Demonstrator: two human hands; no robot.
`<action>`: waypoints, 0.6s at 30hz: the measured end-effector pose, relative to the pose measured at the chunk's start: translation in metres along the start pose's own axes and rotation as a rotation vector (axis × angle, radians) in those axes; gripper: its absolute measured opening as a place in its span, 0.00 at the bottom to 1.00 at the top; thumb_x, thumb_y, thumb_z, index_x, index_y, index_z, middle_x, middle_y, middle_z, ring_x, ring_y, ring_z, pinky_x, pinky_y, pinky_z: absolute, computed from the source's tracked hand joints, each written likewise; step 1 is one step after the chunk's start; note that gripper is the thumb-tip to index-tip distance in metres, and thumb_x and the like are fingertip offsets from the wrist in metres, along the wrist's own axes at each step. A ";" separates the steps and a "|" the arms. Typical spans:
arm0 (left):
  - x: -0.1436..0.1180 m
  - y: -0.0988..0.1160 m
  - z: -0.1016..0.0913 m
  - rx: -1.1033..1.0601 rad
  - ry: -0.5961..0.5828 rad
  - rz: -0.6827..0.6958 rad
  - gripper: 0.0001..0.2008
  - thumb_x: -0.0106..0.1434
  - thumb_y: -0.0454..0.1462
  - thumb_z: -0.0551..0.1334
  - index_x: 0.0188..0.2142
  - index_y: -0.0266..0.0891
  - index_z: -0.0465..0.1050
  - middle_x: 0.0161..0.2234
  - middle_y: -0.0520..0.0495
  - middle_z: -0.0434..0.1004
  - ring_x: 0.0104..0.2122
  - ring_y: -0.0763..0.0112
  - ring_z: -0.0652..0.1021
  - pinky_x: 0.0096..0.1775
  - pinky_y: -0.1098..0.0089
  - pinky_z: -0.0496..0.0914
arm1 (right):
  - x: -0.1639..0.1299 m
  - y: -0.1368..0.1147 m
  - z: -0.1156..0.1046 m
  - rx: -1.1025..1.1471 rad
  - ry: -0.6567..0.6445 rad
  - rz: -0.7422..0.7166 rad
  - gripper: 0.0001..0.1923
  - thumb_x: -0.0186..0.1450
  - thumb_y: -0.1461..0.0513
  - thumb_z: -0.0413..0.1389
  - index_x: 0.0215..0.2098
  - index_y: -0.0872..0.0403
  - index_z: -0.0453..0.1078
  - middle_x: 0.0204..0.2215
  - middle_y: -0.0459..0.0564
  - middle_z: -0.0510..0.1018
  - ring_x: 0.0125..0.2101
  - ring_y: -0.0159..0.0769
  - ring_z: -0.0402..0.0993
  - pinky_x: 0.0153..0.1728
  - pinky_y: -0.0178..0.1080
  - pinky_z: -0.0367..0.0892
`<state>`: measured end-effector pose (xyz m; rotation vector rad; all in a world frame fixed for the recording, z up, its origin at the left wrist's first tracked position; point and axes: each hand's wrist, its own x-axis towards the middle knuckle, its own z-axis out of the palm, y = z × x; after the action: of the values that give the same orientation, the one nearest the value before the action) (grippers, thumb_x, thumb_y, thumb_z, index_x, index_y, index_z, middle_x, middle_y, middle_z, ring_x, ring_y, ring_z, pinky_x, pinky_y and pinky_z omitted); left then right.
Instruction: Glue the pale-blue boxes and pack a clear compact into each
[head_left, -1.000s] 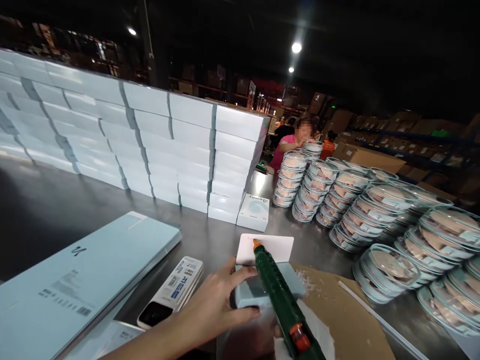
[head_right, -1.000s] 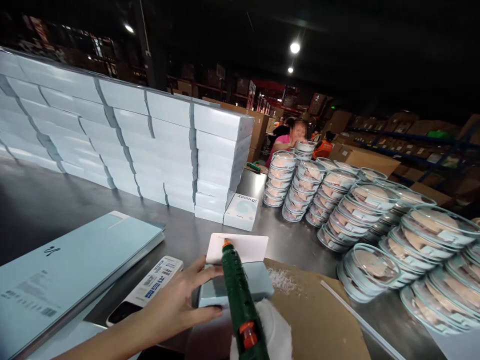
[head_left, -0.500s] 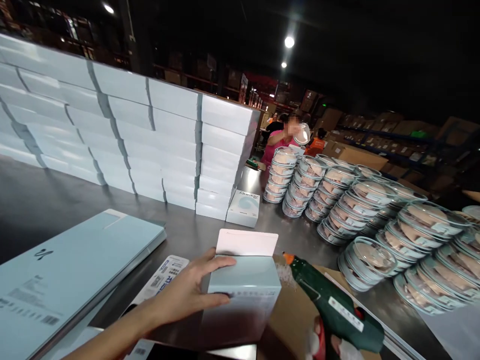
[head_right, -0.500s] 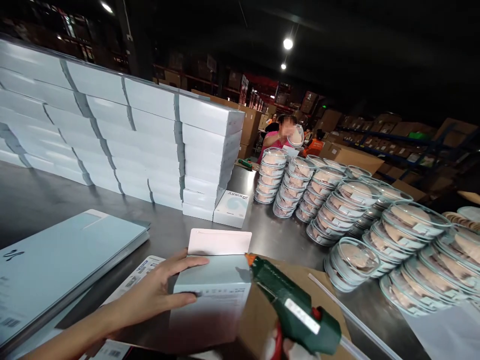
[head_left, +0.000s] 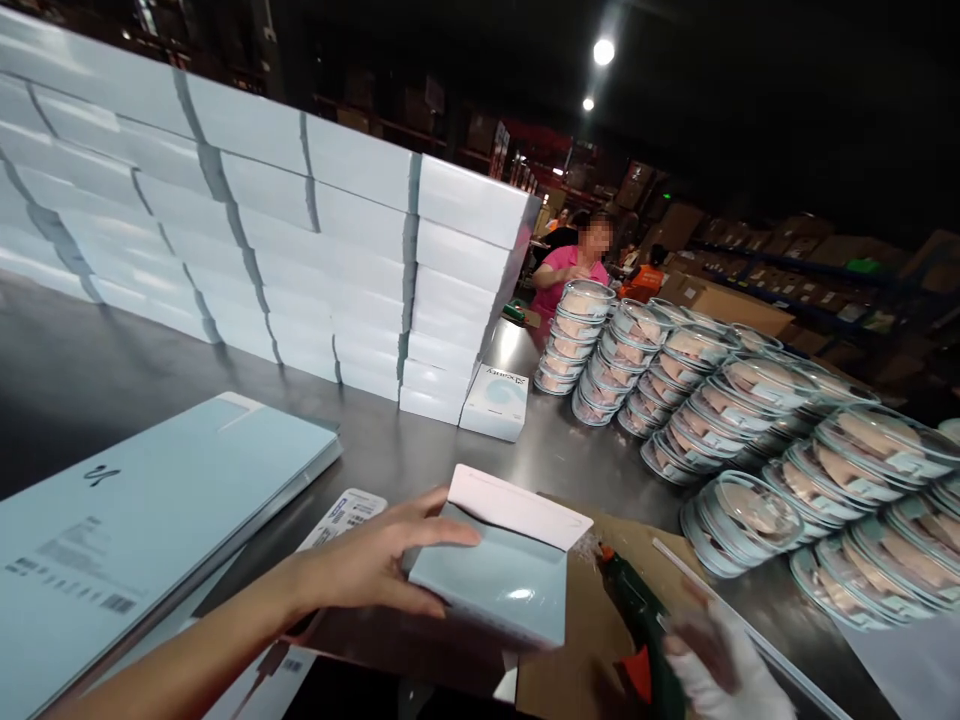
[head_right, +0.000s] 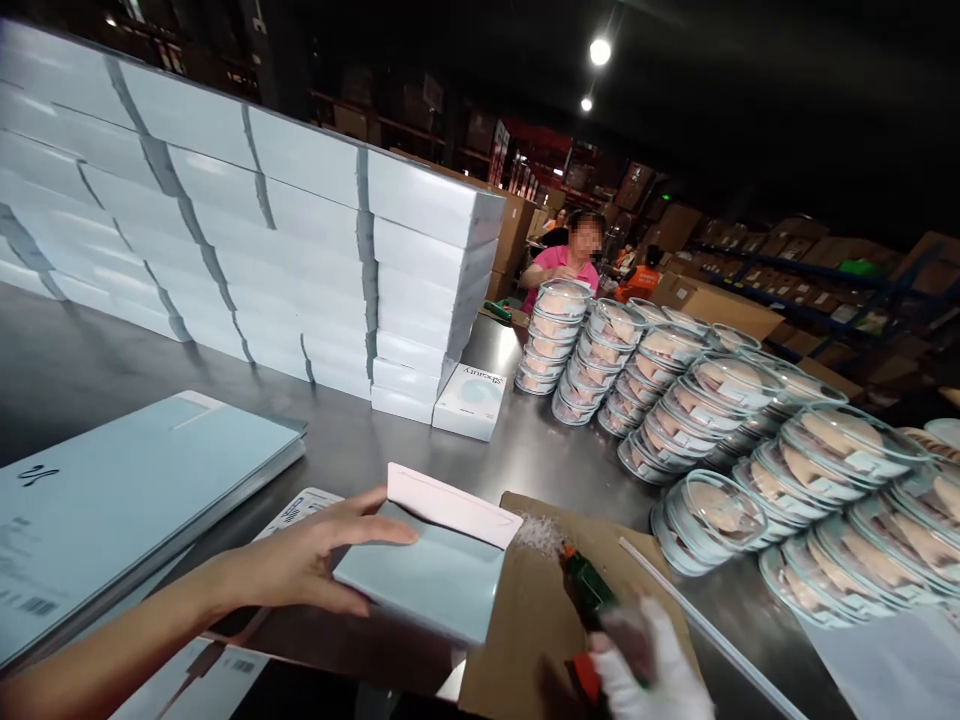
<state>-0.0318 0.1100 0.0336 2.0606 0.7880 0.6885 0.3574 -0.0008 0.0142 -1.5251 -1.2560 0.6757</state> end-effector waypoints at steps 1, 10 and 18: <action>0.000 -0.001 0.001 -0.005 -0.005 0.005 0.26 0.56 0.45 0.75 0.54 0.53 0.79 0.58 0.45 0.75 0.58 0.51 0.75 0.58 0.59 0.71 | 0.001 -0.003 0.012 -0.006 -0.060 -0.063 0.46 0.54 0.47 0.70 0.67 0.41 0.61 0.56 0.53 0.79 0.54 0.52 0.78 0.51 0.48 0.76; -0.006 -0.030 0.038 -0.330 0.253 0.197 0.29 0.63 0.57 0.66 0.58 0.51 0.63 0.65 0.38 0.58 0.62 0.51 0.71 0.59 0.51 0.69 | -0.005 -0.025 0.081 -0.191 -0.308 -0.570 0.33 0.65 0.64 0.59 0.66 0.39 0.61 0.67 0.52 0.67 0.63 0.48 0.69 0.60 0.48 0.69; -0.009 -0.001 0.017 0.025 0.029 0.245 0.10 0.71 0.40 0.62 0.49 0.50 0.82 0.57 0.40 0.70 0.72 0.49 0.52 0.66 0.48 0.59 | 0.002 -0.038 0.093 -0.370 -0.368 -0.902 0.39 0.64 0.74 0.55 0.67 0.36 0.59 0.52 0.51 0.73 0.66 0.42 0.61 0.63 0.50 0.65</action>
<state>-0.0259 0.0953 0.0221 2.1967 0.5665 0.8476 0.2618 0.0312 0.0184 -0.9396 -2.2262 0.1167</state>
